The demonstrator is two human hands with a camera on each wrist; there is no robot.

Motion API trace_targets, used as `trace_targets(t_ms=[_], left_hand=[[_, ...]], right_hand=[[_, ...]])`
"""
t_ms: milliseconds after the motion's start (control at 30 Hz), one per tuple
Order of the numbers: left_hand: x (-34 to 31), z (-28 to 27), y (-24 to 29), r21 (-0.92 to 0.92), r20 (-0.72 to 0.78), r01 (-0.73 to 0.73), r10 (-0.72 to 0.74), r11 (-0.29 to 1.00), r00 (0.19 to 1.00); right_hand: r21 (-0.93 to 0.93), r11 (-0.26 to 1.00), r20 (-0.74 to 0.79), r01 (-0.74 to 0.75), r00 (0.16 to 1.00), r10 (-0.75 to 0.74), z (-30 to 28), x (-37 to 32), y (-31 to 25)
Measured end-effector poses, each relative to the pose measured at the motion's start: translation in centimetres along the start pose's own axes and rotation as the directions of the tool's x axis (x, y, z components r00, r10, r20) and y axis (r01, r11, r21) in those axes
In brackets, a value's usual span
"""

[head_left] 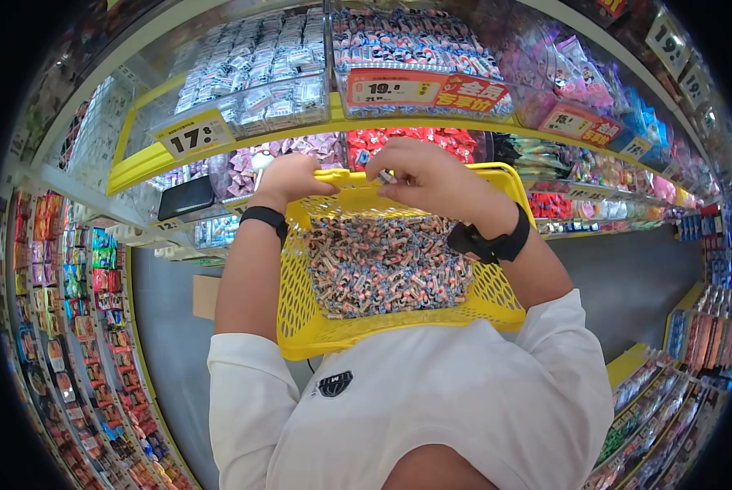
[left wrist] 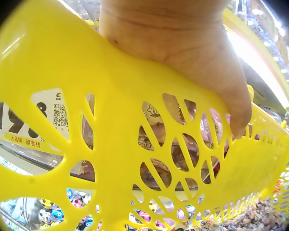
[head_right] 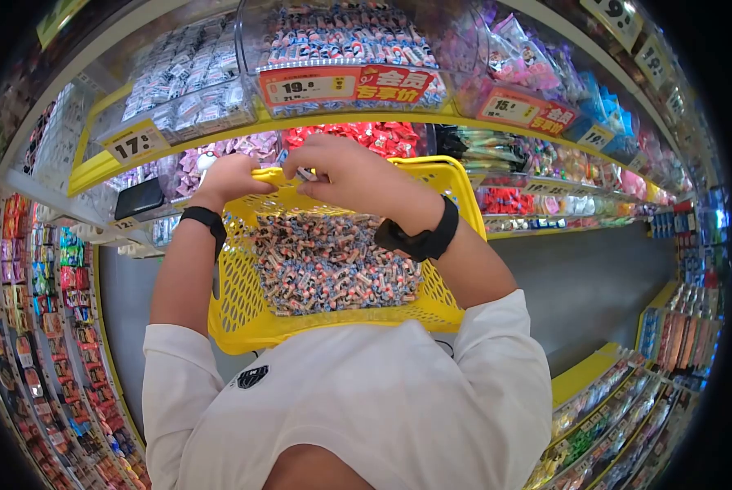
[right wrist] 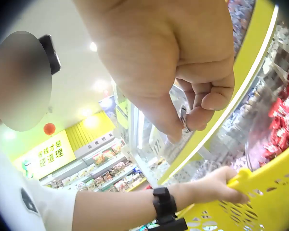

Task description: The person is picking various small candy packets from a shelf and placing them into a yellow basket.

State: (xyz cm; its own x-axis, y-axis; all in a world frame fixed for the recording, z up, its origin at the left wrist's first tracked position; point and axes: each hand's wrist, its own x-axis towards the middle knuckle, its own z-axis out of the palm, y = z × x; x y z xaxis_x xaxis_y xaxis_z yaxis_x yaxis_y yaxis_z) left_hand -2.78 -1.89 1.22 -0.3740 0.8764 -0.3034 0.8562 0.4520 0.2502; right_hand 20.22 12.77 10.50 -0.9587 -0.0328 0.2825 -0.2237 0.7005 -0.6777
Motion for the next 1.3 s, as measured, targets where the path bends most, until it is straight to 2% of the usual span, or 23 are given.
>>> trace_targets(t_ms=[133,233,333,367,467,500,700,800,900,1000,1100,1200,1300], left_hand=[[-0.1,0.0,0.0,-0.001,-0.010,-0.001,0.001,1.000,1.000],[0.0,0.0,0.0,0.012,0.004,0.005,-0.005,1.000,1.000],[0.0,0.0,0.1,0.018,-0.011,-0.004,0.005,1.000,1.000],[0.0,-0.1,0.1,0.019,-0.006,0.000,0.000,1.000,1.000],[-0.1,-0.2,0.2,0.022,0.010,0.005,-0.006,1.000,1.000],[0.0,-0.2,0.2,0.023,0.014,0.003,-0.003,1.000,1.000],[-0.1,-0.1,0.2,0.027,-0.022,0.000,0.001,1.000,1.000],[0.0,0.1,0.0,0.026,-0.010,-0.005,0.006,1.000,1.000],[-0.1,-0.1,0.1,0.032,-0.002,-0.007,0.007,0.999,1.000],[-0.1,-0.3,0.3,0.024,0.001,0.001,-0.001,1.000,1.000],[-0.1,-0.2,0.2,0.025,0.000,-0.002,0.002,1.000,1.000],[0.0,0.0,0.0,0.019,-0.018,-0.015,0.015,1.000,1.000],[-0.1,0.0,0.1,0.012,-0.027,-0.016,0.016,1.000,0.999]], right_hand=[[0.011,0.999,-0.122,0.030,0.992,-0.028,-4.0,1.1,-2.4],[0.192,0.980,-0.197,-0.056,0.976,0.094,-6.5,2.2,-2.2],[0.259,0.966,-0.317,-0.018,0.943,0.103,-8.5,3.8,-2.6],[0.162,0.985,-0.373,0.066,0.928,-0.001,-9.2,4.6,-2.2],[0.187,0.973,-0.261,-0.132,0.948,0.179,-11.6,6.2,-3.0],[0.132,0.988,-0.229,-0.074,0.968,0.103,-12.3,7.0,-1.6],[0.222,0.959,-0.161,-0.174,0.964,0.212,-13.6,9.9,1.1],[0.081,0.941,-0.188,-0.329,0.922,0.339,-14.5,11.5,2.0],[0.103,0.932,-0.172,-0.349,0.916,0.362,-15.5,12.8,5.9],[0.218,0.939,-0.109,-0.268,0.949,0.296,-16.2,12.9,6.5],[0.175,0.925,-0.149,-0.338,0.920,0.364,-16.2,12.8,5.3],[-0.029,0.879,0.083,-0.476,0.875,0.477,-16.9,16.6,8.5],[-0.036,0.804,0.189,-0.594,0.786,0.589,-16.5,17.6,8.9]])
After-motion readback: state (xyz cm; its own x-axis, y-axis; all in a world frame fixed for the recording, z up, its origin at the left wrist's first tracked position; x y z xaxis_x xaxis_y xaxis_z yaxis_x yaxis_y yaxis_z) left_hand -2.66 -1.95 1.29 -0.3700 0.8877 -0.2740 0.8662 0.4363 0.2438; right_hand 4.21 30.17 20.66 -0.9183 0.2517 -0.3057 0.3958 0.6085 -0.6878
